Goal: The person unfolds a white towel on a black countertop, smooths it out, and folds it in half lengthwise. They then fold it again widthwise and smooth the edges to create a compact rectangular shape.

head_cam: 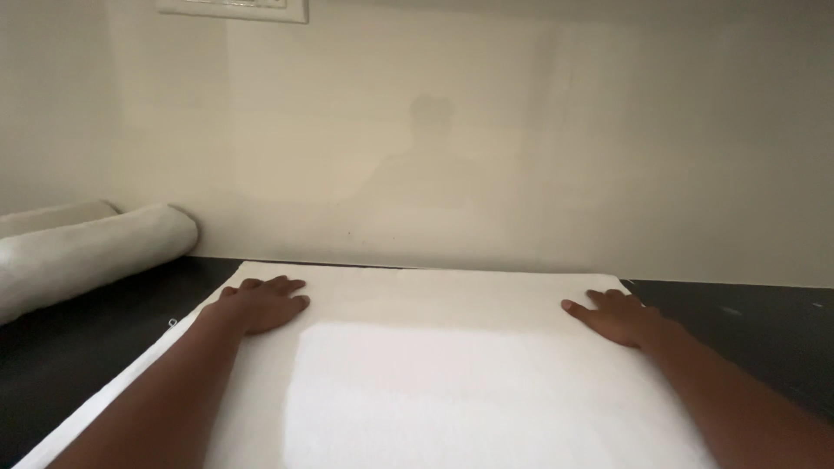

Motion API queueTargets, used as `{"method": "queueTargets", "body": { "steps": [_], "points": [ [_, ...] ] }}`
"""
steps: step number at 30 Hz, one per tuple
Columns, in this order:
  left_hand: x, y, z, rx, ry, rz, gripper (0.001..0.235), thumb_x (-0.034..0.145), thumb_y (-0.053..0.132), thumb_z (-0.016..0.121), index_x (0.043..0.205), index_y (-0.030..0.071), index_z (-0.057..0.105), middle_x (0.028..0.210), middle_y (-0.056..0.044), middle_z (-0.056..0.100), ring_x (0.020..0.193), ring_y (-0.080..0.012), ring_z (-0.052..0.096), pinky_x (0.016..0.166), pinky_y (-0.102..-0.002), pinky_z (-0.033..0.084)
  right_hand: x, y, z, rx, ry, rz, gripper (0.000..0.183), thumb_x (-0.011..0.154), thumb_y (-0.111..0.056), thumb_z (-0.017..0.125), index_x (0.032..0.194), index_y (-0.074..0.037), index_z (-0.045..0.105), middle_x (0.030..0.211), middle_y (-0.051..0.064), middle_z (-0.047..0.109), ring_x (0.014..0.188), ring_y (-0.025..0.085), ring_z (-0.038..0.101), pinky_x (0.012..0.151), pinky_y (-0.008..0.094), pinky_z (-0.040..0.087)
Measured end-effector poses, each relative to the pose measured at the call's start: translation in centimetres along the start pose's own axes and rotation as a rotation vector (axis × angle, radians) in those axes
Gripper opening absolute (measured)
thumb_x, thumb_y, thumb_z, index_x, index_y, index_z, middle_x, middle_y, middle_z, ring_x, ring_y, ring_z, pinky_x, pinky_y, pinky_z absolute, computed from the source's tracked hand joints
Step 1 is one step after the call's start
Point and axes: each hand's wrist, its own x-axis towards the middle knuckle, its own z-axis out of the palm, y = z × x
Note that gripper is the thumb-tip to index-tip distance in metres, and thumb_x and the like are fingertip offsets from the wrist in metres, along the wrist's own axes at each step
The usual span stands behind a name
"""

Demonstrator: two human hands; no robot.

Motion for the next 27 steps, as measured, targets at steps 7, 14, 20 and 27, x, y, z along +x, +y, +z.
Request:
{"method": "queueTargets", "body": {
  "steps": [7, 14, 20, 27],
  "points": [
    [2.1, -0.1, -0.5, -0.058, 0.028, -0.155, 0.073, 0.093, 0.064, 0.043, 0.161, 0.039, 0.033, 0.173, 0.005, 0.025, 0.160, -0.0297, 0.019, 0.129, -0.050, 0.018, 2.3, 0.7, -0.6, -0.041, 0.038, 0.080, 0.100, 0.086, -0.090, 0.022, 0.163, -0.027, 0.036, 0.173, 0.011, 0.023, 0.160, 0.035, 0.018, 0.126, 0.064, 0.019],
    [3.0, -1.4, 0.3, -0.033, 0.159, -0.136, 0.080, 0.091, 0.075, 0.043, 0.160, 0.035, 0.036, 0.170, -0.001, 0.029, 0.158, -0.0312, 0.024, 0.128, -0.051, 0.021, 2.3, -0.6, -0.2, -0.107, 0.060, 0.170, 0.102, 0.083, -0.093, 0.025, 0.163, -0.030, 0.034, 0.174, 0.008, 0.017, 0.161, 0.036, 0.010, 0.126, 0.064, 0.017],
    [8.1, -3.3, 1.2, -0.093, 0.178, -0.098, 0.083, 0.090, 0.067, 0.051, 0.159, 0.023, 0.039, 0.166, -0.006, 0.041, 0.156, -0.0301, 0.032, 0.127, -0.047, 0.026, 6.3, 1.7, 1.4, 0.017, 0.058, 0.164, 0.108, 0.081, -0.093, 0.032, 0.165, -0.025, 0.030, 0.176, 0.006, 0.012, 0.163, 0.029, 0.006, 0.127, 0.065, 0.011],
    [10.5, -2.6, 1.6, -0.063, 0.109, -0.143, 0.083, 0.094, 0.061, 0.044, 0.164, 0.020, 0.025, 0.169, -0.007, 0.031, 0.156, -0.0316, 0.030, 0.125, -0.047, 0.029, 5.2, -0.8, -0.7, 0.003, 0.012, 0.105, 0.108, 0.081, -0.093, 0.026, 0.167, -0.029, 0.020, 0.174, 0.008, 0.016, 0.161, 0.031, 0.016, 0.129, 0.055, 0.017]
  ]
}}
